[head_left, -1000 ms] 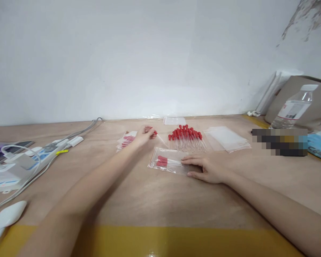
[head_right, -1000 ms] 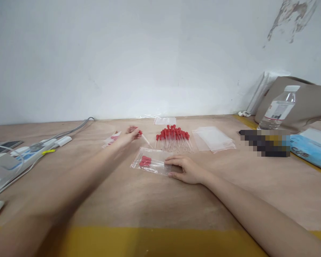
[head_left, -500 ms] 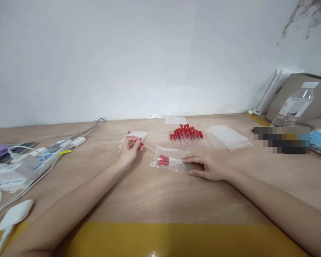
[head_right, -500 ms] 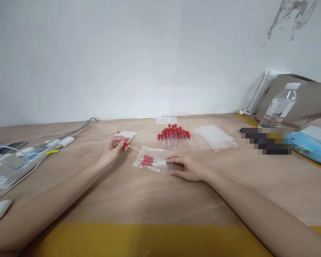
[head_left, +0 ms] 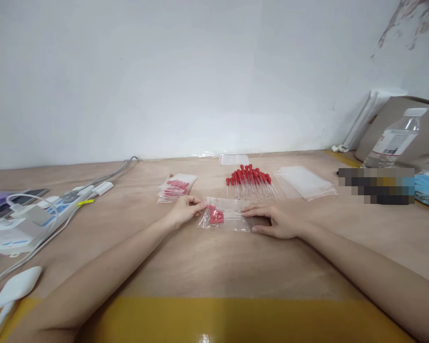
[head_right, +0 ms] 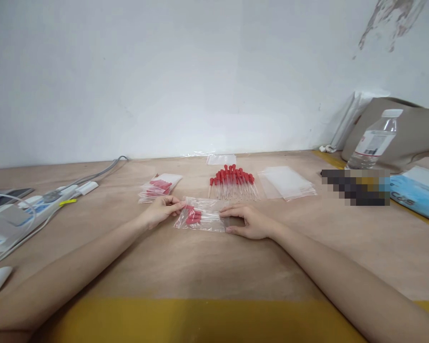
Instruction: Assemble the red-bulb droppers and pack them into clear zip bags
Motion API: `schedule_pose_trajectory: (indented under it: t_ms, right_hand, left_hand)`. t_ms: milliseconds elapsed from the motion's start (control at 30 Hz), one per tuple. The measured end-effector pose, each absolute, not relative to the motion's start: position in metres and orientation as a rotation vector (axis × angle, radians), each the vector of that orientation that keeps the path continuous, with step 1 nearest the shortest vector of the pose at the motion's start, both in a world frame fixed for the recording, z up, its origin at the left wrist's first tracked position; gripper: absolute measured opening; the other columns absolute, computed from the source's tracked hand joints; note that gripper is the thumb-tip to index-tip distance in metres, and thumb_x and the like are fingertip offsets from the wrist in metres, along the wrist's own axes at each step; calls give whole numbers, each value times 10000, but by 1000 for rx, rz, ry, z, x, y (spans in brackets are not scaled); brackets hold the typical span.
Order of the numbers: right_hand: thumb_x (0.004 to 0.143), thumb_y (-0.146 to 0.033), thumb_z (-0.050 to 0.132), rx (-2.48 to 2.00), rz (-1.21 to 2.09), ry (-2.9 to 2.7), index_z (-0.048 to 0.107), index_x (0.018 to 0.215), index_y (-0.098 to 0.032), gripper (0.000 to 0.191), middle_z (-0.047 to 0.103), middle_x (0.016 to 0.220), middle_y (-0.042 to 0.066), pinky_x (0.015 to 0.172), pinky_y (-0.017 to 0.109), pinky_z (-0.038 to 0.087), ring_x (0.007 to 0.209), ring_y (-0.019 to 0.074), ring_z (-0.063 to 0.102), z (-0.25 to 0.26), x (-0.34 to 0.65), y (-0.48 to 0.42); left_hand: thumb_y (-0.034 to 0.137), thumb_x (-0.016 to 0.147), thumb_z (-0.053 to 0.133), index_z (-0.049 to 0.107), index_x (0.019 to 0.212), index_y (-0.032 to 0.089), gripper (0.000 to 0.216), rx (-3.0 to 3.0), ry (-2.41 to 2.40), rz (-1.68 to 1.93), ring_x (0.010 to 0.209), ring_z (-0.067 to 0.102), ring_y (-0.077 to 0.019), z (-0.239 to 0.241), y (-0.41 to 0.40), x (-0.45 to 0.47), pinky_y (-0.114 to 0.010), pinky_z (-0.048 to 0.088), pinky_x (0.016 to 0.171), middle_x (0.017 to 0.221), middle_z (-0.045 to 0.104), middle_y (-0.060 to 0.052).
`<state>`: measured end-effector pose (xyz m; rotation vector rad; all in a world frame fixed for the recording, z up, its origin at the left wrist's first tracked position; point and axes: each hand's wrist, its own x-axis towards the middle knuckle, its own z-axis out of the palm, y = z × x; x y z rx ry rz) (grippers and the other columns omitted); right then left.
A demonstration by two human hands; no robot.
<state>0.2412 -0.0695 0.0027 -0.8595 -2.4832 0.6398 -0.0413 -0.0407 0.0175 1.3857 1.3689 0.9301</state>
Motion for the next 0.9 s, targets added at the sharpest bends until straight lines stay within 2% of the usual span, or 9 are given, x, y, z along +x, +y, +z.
schedule_pose_trajectory:
  t_ms: [100, 200, 300, 467, 533, 700, 900]
  right_hand:
    - [780, -384, 548, -857, 619, -2486, 510, 1196, -245, 440, 497, 1244, 67, 978, 416, 351, 1146, 218, 452, 2, 241, -70]
    - [787, -370, 540, -859, 583, -2490, 512, 1193, -244, 426, 468, 1268, 69, 983, 416, 345, 1167, 221, 428, 0, 241, -71]
    - [788, -356, 540, -859, 539, -2491, 523, 1182, -234, 413, 453, 1274, 79, 980, 413, 349, 1174, 223, 417, -1, 241, -72]
    - [793, -355, 533, -832, 474, -2477, 530, 1173, -239, 397, 465, 1258, 81, 973, 428, 353, 1162, 228, 426, -3, 241, -73]
    - [796, -358, 527, -838, 464, -2477, 525, 1177, -244, 398, 464, 1258, 79, 971, 426, 355, 1164, 227, 424, -3, 241, -74]
    - [782, -372, 541, -896, 405, -2468, 480, 1224, -227, 469, 454, 1265, 95, 975, 425, 352, 1169, 237, 416, -5, 240, -75]
    - [791, -370, 529, -904, 413, -2440, 454, 1247, -225, 484, 444, 1277, 87, 988, 420, 341, 1182, 234, 401, -2, 239, -77]
  left_hand:
    - [390, 645, 662, 666, 702, 119, 277, 1486, 1332, 920, 548, 520, -82, 17, -44, -42, -196, 405, 542, 630, 637, -17]
    - [417, 638, 657, 681, 782, 124, 328, 1557, 1299, 928, 607, 553, -112, 15, -47, -40, -216, 417, 569, 729, 667, -46]
    - [385, 582, 702, 674, 801, 115, 349, 1660, 1283, 929, 585, 563, -137, 11, -50, -36, -232, 412, 534, 675, 659, -48]
    - [317, 550, 711, 625, 697, 113, 266, 1590, 1286, 1132, 621, 582, -142, 8, -51, -31, -254, 441, 607, 681, 649, -50]
    - [310, 550, 707, 602, 668, 121, 247, 1541, 1301, 1162, 600, 574, -134, 8, -52, -30, -245, 434, 587, 647, 635, -36]
    - [338, 592, 673, 528, 665, 138, 257, 1427, 1346, 1159, 520, 519, -97, 6, -54, -28, -207, 385, 505, 587, 580, 10]
    - [369, 639, 630, 460, 665, 152, 277, 1376, 1299, 990, 495, 499, -89, 12, -56, -32, -209, 389, 499, 571, 547, 25]
